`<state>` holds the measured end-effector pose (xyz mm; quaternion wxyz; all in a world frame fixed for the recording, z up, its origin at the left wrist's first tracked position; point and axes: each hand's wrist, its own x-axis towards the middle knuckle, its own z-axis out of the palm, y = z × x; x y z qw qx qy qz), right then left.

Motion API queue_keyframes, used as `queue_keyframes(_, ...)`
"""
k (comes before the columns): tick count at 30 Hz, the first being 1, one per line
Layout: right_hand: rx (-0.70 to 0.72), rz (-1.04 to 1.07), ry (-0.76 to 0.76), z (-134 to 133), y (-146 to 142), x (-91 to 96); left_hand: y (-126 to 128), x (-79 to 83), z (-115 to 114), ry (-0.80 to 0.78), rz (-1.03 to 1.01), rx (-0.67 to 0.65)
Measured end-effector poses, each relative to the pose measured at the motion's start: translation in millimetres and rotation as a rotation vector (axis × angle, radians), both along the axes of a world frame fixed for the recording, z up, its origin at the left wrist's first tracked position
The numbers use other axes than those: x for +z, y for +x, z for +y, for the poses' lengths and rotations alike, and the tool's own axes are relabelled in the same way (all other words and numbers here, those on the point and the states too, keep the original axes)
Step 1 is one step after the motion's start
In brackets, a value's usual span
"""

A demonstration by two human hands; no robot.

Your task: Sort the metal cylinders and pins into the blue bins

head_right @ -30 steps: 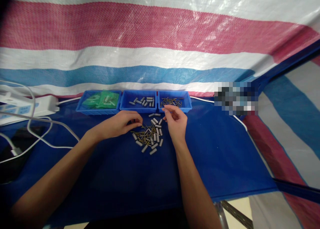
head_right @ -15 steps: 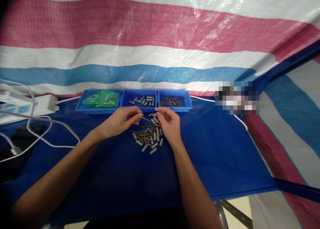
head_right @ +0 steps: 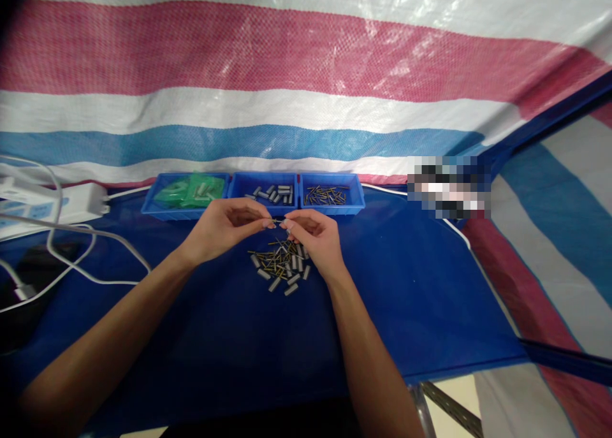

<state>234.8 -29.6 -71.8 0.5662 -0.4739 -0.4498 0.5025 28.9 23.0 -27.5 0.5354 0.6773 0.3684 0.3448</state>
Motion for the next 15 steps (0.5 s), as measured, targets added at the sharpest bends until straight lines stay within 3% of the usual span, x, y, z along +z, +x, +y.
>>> queue_keyframes(15,0.009,0.043,-0.073,1.3,-2.5,5.9,2.7,-3.3,-3.5,0.157,0.080,0.035)
